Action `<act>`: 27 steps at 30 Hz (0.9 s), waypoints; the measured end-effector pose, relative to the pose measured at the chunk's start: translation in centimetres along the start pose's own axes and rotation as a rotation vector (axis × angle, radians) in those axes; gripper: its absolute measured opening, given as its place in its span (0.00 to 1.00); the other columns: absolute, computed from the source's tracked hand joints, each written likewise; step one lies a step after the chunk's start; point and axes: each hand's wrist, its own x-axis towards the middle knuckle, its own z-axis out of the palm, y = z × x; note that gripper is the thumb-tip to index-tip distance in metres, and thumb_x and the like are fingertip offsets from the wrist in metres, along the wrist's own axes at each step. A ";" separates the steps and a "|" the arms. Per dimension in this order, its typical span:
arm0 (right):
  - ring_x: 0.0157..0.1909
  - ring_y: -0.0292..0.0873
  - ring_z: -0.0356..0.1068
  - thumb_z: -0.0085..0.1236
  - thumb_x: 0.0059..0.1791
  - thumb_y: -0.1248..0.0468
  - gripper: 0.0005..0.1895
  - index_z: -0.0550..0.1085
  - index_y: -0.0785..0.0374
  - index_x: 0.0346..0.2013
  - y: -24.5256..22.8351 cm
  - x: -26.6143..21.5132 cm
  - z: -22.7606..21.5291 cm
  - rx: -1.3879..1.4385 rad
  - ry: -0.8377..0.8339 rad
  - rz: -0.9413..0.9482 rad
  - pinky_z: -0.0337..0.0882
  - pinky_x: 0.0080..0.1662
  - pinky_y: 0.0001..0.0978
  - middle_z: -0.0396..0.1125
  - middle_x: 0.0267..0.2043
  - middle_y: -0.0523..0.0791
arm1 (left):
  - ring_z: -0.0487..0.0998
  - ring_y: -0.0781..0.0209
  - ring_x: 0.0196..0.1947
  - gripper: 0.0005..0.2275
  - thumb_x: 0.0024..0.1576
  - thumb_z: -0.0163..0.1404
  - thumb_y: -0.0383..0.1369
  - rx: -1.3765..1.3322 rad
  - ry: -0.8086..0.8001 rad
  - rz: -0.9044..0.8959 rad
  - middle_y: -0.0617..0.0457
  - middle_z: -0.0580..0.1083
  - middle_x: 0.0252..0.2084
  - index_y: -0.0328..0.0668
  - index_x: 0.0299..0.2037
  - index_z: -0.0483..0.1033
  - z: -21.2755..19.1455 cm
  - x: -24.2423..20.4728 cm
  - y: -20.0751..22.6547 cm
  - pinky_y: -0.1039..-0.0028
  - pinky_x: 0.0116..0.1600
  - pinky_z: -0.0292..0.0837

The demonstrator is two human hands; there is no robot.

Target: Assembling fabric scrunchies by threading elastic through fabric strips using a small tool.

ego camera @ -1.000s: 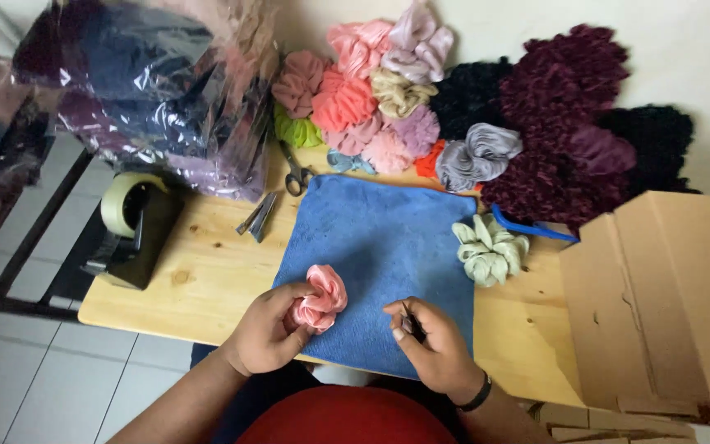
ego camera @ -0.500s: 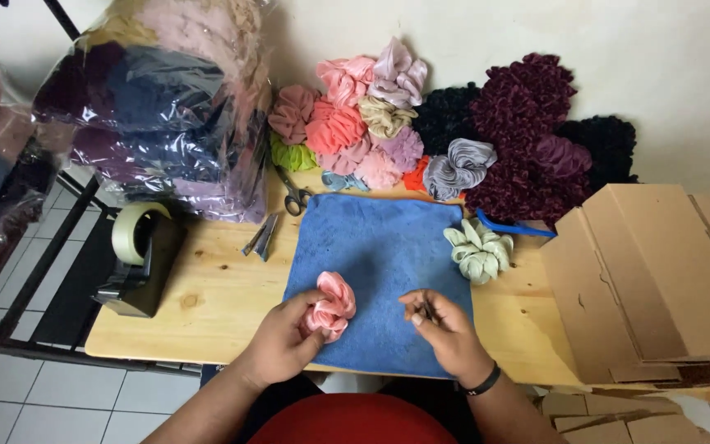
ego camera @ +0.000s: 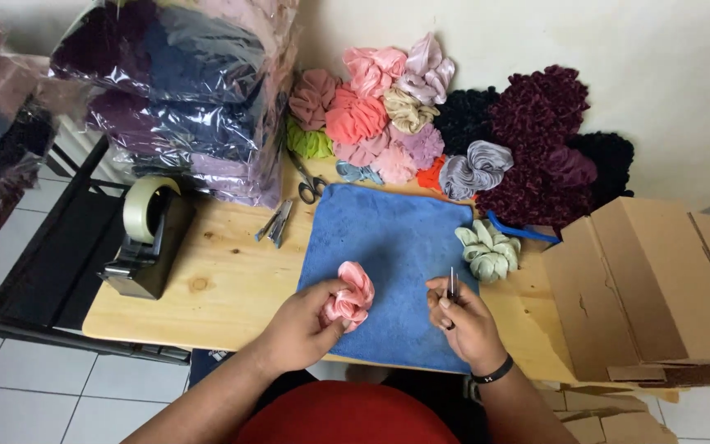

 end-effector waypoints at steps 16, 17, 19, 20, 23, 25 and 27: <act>0.23 0.35 0.52 0.49 0.54 0.65 0.16 0.71 0.72 0.54 -0.3 0.1 -0.2 0.055 0.031 0.006 0.58 0.30 0.29 0.64 0.34 0.50 | 0.83 0.60 0.42 0.16 0.51 0.50 0.32 0.031 0.005 -0.054 0.58 0.81 0.44 0.52 0.51 0.74 0.7 0.3 -0.2 0.71 0.47 0.74; 0.23 0.35 0.52 0.49 0.54 0.65 0.17 0.71 0.72 0.55 -0.4 0.1 -0.2 0.054 0.020 0.016 0.58 0.30 0.29 0.63 0.33 0.50 | 0.83 0.62 0.41 0.16 0.51 0.51 0.33 0.007 0.014 -0.127 0.59 0.82 0.43 0.53 0.51 0.75 1.0 0.3 -0.6 0.73 0.46 0.75; 0.24 0.35 0.52 0.49 0.54 0.65 0.17 0.71 0.73 0.55 -0.3 0.1 -0.3 0.054 0.009 0.023 0.58 0.30 0.29 0.62 0.33 0.50 | 0.83 0.64 0.40 0.16 0.51 0.52 0.33 -0.015 0.022 -0.199 0.59 0.82 0.43 0.53 0.51 0.76 1.5 0.4 -0.9 0.74 0.45 0.76; 0.24 0.36 0.51 0.49 0.54 0.64 0.17 0.71 0.72 0.55 -0.2 0.1 -0.4 0.069 -0.002 0.025 0.57 0.29 0.29 0.62 0.34 0.50 | 0.81 0.66 0.40 0.14 0.53 0.51 0.31 -0.166 0.043 -0.218 0.59 0.81 0.42 0.49 0.51 0.76 1.8 0.6 -0.8 0.74 0.45 0.76; 0.25 0.38 0.52 0.50 0.54 0.64 0.18 0.71 0.72 0.55 0.2 0.1 -0.7 0.071 -0.014 0.022 0.56 0.30 0.30 0.63 0.35 0.50 | 0.76 0.67 0.35 0.11 0.59 0.48 0.28 -0.407 0.005 -0.083 0.54 0.78 0.40 0.43 0.51 0.73 1.3 2.7 1.3 0.74 0.41 0.74; 0.26 0.38 0.52 0.51 0.53 0.65 0.18 0.72 0.72 0.56 0.3 0.1 -0.8 0.067 -0.010 0.031 0.57 0.30 0.31 0.64 0.36 0.51 | 0.74 0.66 0.31 0.09 0.62 0.45 0.26 -0.498 -0.059 0.054 0.49 0.77 0.38 0.41 0.51 0.70 0.3 5.2 3.0 0.74 0.37 0.73; 0.25 0.37 0.52 0.51 0.53 0.64 0.18 0.72 0.72 0.55 0.2 0.1 -0.7 0.060 -0.013 0.033 0.56 0.30 0.30 0.63 0.35 0.50 | 0.81 0.66 0.33 0.14 0.55 0.47 0.22 -0.272 -0.051 -0.102 0.54 0.82 0.42 0.50 0.48 0.75 -0.8 8.1 4.2 0.76 0.32 0.78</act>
